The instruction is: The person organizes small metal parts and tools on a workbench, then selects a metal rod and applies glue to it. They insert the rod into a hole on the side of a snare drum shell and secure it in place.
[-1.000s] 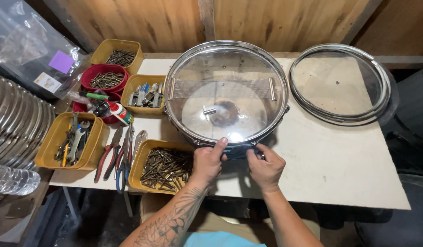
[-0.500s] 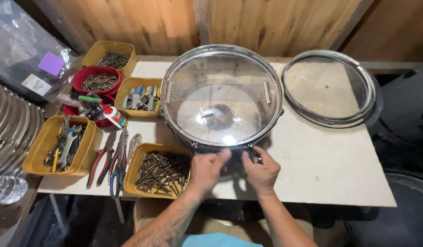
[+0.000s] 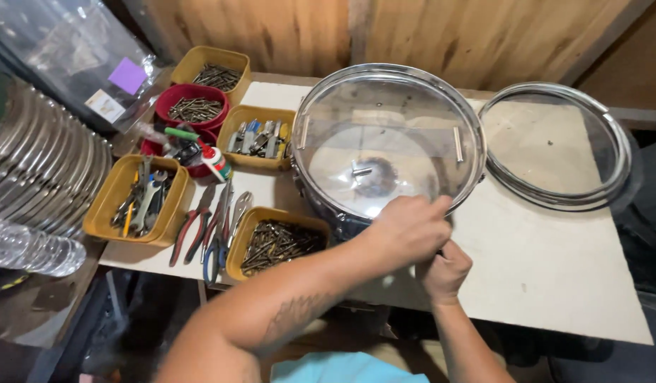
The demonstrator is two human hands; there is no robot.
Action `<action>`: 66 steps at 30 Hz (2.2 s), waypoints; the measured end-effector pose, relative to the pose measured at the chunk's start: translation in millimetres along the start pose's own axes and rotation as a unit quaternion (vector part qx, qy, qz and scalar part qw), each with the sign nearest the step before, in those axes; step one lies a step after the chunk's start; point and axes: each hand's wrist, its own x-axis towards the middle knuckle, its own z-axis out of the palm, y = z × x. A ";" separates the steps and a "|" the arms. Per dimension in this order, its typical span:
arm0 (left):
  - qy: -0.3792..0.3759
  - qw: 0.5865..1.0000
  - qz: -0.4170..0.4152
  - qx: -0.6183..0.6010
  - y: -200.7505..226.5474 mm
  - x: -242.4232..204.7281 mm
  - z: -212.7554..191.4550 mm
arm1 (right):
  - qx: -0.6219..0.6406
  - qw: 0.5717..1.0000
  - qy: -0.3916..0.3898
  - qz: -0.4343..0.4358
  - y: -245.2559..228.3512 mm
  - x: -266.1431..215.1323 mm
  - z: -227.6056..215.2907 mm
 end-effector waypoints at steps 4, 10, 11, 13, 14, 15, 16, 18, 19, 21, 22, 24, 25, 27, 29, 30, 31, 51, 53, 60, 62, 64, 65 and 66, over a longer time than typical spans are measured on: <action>-0.041 0.998 0.044 -0.001 -4.7 16.1 -0.5 | 0.000 1.000 0.009 0.021 4.8 -3.1 -0.7; -0.074 0.993 0.069 0.062 -13.2 22.4 6.5 | 0.000 0.998 0.037 0.057 4.5 -2.9 7.0; -0.078 0.993 0.070 0.048 -14.6 21.7 4.8 | -0.014 0.997 0.038 0.067 1.5 -3.5 6.4; -0.079 0.994 0.070 0.034 -16.2 21.5 -0.1 | -0.027 0.996 0.038 0.075 -11.4 -1.3 4.7; -0.082 0.995 0.060 0.007 -16.8 22.2 -3.5 | -0.026 0.995 0.044 0.089 -21.4 2.0 3.7; -0.085 0.995 0.050 -0.022 -16.8 22.4 -6.5 | -0.024 0.993 0.049 0.104 -31.3 4.2 2.2; -0.084 0.995 0.048 -0.022 -16.7 24.1 -10.3 | -0.025 0.993 0.047 0.102 -37.2 7.7 -0.1; -0.016 0.998 0.050 -0.026 -17.0 26.5 -17.5 | 0.002 0.990 0.086 0.110 -49.0 13.2 -3.7; -0.017 0.998 0.049 -0.028 -19.0 31.8 -25.2 | 0.001 0.990 0.085 0.111 -55.9 11.1 -10.4; -0.127 0.991 0.003 -0.038 -25.0 43.3 -40.7 | -0.007 0.998 0.013 0.053 -69.5 9.1 -22.6; -0.126 0.991 0.001 -0.040 -29.6 43.0 -58.7 | -0.008 0.998 0.010 0.054 -82.1 9.4 -25.1; -0.137 0.974 -0.084 -0.162 -37.5 41.0 -93.3 | 0.085 0.971 -0.138 0.176 -107.0 6.4 -30.2; -0.138 0.973 -0.083 -0.164 -41.6 25.3 -112.4 | 0.084 0.971 -0.137 0.178 -111.2 3.6 -25.2; 0.004 0.919 -0.145 -0.367 -50.0 -4.3 -148.6 | 0.396 0.732 -0.225 0.507 -118.7 -2.8 -17.4; 0.045 0.908 -0.214 -0.358 -53.8 -42.3 -158.9 | 0.464 0.664 -0.270 0.520 -148.2 2.7 -12.9; 0.088 0.892 -0.285 -0.340 -56.4 -61.8 -165.6 | 0.528 0.589 -0.317 0.523 -163.8 6.3 -9.5; 0.089 0.891 -0.288 -0.339 -57.9 -79.1 -165.5 | 0.528 0.587 -0.319 0.525 -171.2 9.9 -5.2; 0.214 0.555 -0.664 -0.453 -84.3 -245.8 -102.1 | 0.364 0.672 -0.357 0.538 -192.3 3.6 68.8; 0.199 0.531 -0.686 -0.456 -82.8 -231.4 -114.6 | 0.356 0.687 -0.333 0.539 -187.2 0.8 67.4; 0.195 0.546 -0.669 -0.466 -81.0 -239.1 -100.4 | 0.325 0.706 -0.306 0.551 -195.4 2.9 71.6; 0.210 0.555 -0.658 -0.464 -80.8 -252.7 -86.5 | 0.333 0.709 -0.310 0.539 -191.1 -4.3 79.4; 0.224 0.565 -0.645 -0.464 -79.4 -255.1 -84.5 | 0.341 0.714 -0.314 0.525 -192.1 -5.5 86.8; 0.215 0.565 -0.652 -0.457 -75.3 -252.7 -89.4 | 0.338 0.718 -0.327 0.513 -195.5 -5.8 89.0; 0.207 0.566 -0.660 -0.449 -71.2 -250.5 -93.9 | 0.335 0.723 -0.339 0.500 -198.7 -6.2 91.2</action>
